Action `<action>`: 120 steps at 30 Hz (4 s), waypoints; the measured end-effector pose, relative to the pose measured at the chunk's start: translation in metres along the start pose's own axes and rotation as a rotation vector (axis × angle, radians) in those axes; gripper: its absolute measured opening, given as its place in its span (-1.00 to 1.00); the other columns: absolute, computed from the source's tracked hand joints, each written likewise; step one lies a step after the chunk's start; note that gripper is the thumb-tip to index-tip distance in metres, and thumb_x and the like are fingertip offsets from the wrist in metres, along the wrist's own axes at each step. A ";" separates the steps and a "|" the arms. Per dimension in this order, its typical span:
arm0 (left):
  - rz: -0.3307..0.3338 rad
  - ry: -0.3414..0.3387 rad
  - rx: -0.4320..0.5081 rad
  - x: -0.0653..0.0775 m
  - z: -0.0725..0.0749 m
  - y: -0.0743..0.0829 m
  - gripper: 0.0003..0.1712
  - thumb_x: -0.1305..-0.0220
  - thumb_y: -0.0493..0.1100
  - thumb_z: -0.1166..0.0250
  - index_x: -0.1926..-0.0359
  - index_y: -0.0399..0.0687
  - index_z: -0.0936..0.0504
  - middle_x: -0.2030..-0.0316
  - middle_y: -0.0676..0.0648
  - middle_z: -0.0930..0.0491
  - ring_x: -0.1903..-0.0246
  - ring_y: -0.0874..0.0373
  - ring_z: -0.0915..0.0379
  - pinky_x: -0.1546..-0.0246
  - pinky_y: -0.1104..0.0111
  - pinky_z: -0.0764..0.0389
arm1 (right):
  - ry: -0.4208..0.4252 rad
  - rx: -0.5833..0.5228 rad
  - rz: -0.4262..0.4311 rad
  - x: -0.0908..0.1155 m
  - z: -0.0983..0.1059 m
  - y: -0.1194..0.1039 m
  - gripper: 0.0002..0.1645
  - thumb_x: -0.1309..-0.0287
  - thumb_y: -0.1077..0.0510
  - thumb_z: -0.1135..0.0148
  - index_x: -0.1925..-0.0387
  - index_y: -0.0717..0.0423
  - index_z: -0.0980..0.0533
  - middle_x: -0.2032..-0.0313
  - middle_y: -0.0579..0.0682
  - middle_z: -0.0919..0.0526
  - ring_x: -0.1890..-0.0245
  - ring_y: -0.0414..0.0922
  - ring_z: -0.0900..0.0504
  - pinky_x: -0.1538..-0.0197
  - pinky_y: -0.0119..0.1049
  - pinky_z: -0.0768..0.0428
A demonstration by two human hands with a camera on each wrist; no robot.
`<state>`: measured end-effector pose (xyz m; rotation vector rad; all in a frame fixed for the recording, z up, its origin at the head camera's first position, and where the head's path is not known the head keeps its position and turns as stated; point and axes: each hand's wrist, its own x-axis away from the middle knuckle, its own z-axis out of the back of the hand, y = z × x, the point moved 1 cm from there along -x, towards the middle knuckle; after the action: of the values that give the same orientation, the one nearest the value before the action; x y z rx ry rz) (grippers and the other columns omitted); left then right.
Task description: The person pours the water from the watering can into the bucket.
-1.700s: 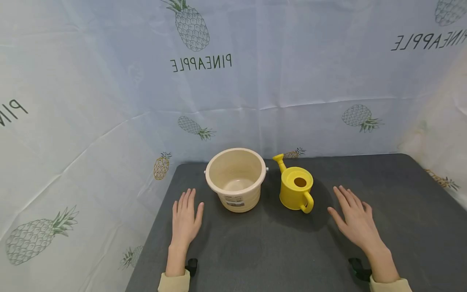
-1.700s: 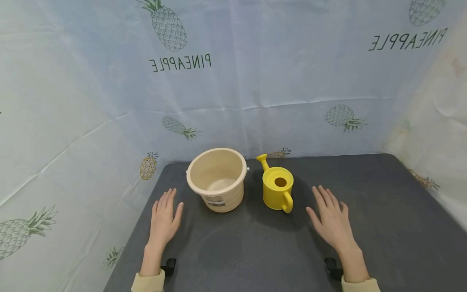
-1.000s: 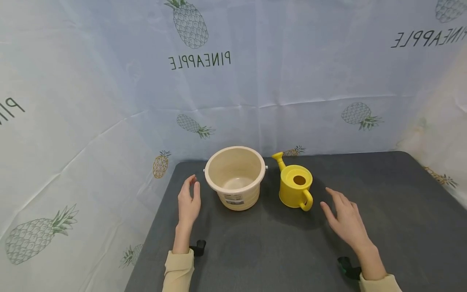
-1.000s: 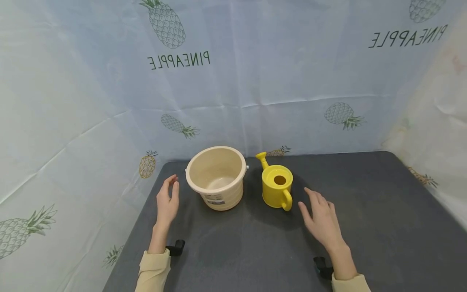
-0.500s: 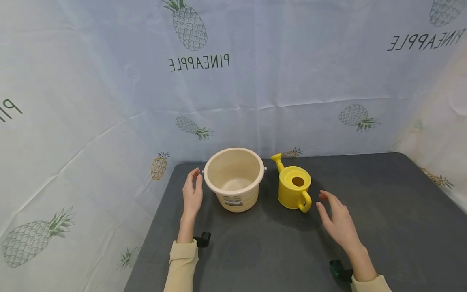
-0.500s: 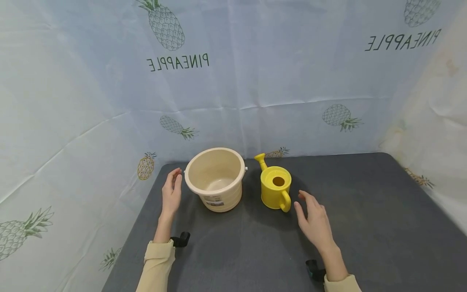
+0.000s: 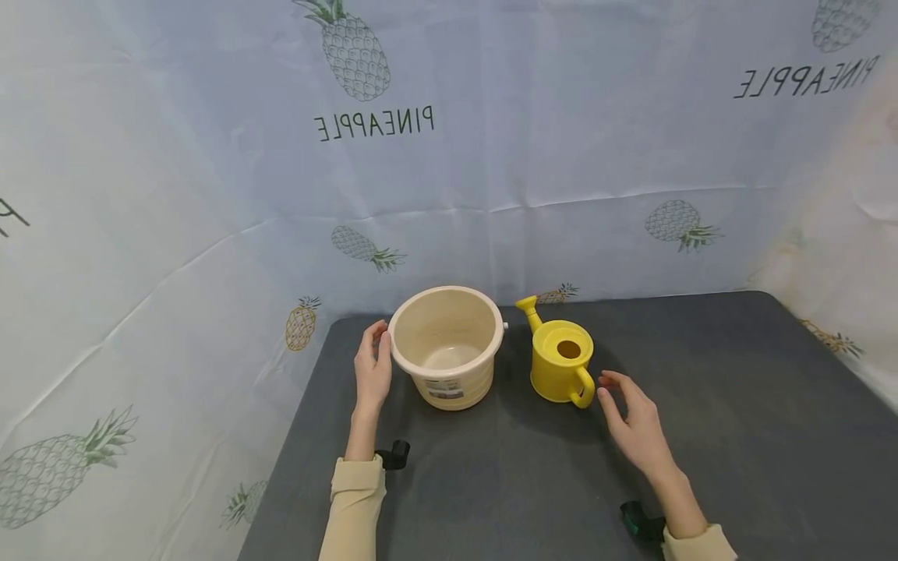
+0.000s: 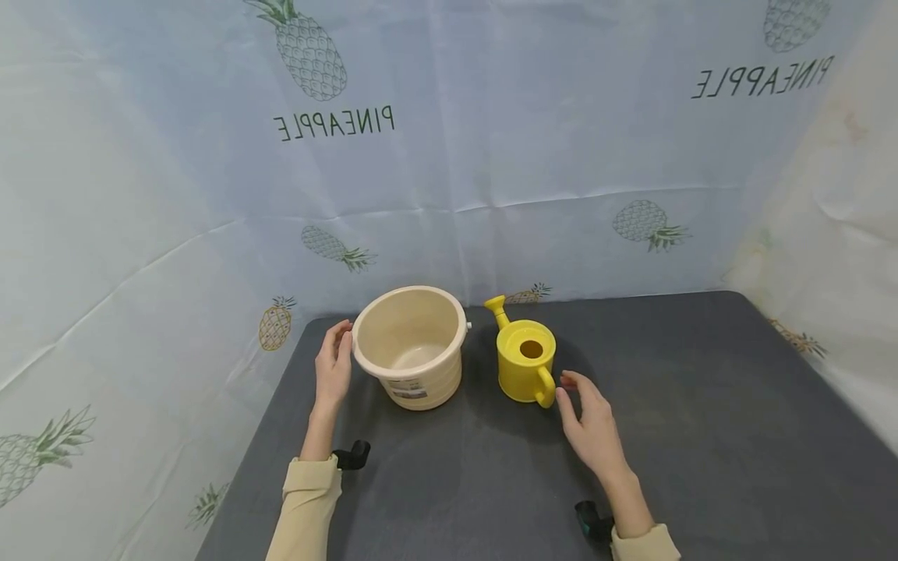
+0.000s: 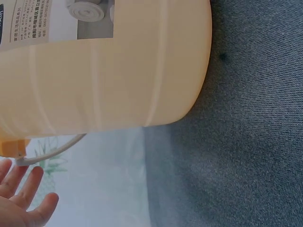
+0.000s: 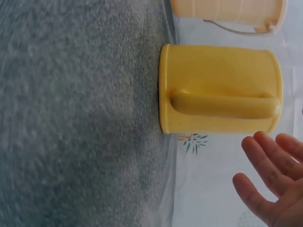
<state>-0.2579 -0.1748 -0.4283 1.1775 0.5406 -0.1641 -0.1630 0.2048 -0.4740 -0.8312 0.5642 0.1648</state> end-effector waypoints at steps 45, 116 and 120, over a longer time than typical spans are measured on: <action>-0.022 -0.041 0.041 0.002 -0.003 0.028 -0.61 -0.42 -0.31 0.06 -0.18 -0.43 -0.34 -0.06 -0.40 -0.40 -0.04 -0.19 -0.34 -0.08 -0.02 -0.29 | 0.204 -0.099 -0.018 -0.009 -0.041 0.005 -0.73 -0.05 0.39 -0.28 0.18 0.38 -0.45 0.34 0.16 -0.58 0.38 -0.05 -0.52 0.24 -0.49 -0.39; -0.015 -0.053 0.031 -0.004 -0.005 0.014 -0.62 -0.40 -0.31 0.05 -0.17 -0.43 -0.34 -0.05 -0.36 -0.42 -0.05 -0.16 -0.33 0.00 -0.05 -0.30 | 0.353 -0.582 -0.177 -0.031 -0.031 0.000 -0.78 -0.21 0.47 -0.02 0.17 0.63 -0.33 0.32 0.02 -0.47 0.40 -0.26 -0.45 0.34 -0.56 -0.45; -0.006 -0.045 0.034 -0.006 -0.006 0.007 -0.61 -0.41 -0.28 0.03 -0.18 -0.38 -0.36 -0.06 -0.32 -0.43 -0.06 -0.12 -0.34 -0.02 -0.04 -0.31 | 0.391 -0.623 -0.179 -0.032 -0.031 0.001 -0.78 -0.18 0.48 -0.04 0.19 0.66 -0.33 0.35 -0.04 -0.49 0.42 -0.20 -0.45 0.38 -0.57 -0.44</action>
<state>-0.2615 -0.1679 -0.4213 1.2022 0.5040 -0.2052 -0.2035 0.1849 -0.4744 -1.5338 0.8170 0.0066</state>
